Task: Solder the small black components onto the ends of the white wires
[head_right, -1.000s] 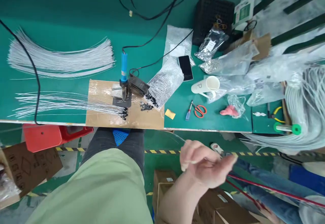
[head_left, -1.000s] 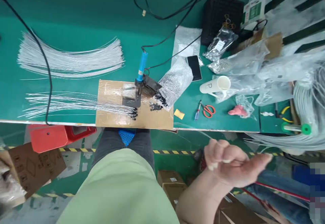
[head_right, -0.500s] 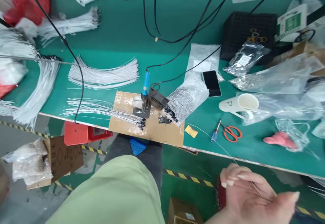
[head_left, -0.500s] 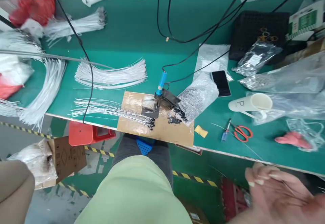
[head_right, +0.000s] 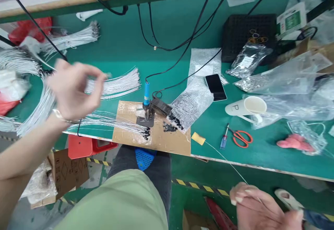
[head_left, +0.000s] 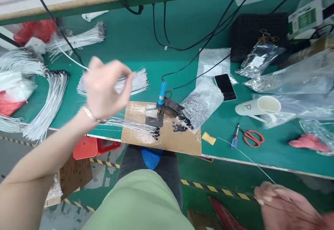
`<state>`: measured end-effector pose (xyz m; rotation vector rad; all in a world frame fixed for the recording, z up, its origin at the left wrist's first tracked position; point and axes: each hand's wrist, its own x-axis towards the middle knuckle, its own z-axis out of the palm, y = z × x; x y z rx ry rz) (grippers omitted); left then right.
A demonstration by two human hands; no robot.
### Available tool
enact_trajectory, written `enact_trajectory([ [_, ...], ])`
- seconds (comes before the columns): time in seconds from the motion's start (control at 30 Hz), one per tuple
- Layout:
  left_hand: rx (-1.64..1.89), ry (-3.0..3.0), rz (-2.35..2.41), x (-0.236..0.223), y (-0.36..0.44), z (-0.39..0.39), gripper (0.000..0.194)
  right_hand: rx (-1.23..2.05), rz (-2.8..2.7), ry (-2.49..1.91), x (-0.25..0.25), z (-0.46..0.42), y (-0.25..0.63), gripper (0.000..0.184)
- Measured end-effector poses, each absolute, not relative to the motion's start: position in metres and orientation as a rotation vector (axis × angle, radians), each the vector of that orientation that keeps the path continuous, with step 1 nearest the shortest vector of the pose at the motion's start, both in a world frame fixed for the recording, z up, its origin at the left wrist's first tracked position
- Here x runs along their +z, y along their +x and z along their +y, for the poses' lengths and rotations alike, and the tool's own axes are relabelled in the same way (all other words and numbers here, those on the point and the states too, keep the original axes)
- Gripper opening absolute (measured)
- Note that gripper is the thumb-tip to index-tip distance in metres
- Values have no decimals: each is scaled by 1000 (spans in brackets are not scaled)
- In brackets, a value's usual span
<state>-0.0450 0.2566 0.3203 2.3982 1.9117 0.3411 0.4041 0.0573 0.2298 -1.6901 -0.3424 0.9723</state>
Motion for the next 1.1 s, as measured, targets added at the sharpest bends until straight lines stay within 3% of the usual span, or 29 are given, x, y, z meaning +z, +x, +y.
enact_trajectory([
  [0.17,86,2237,1959,184,-35,255,23,924,-316,-1843,219,55,398,64],
  [0.27,-92,2078,2031,130,-48,221,25,997,-360,-1924,201,58,405,67],
  [0.43,-292,1842,2179,119,-64,170,29,1140,-421,-1828,169,81,406,64],
  [0.6,-262,1632,2181,104,-57,164,32,1253,-468,-1679,160,93,402,68],
  [0.8,-50,1518,1717,77,-37,163,38,1208,-444,-1598,160,81,413,60],
  [1.1,176,1281,1282,52,-27,175,48,1333,-523,-1561,140,114,400,65],
])
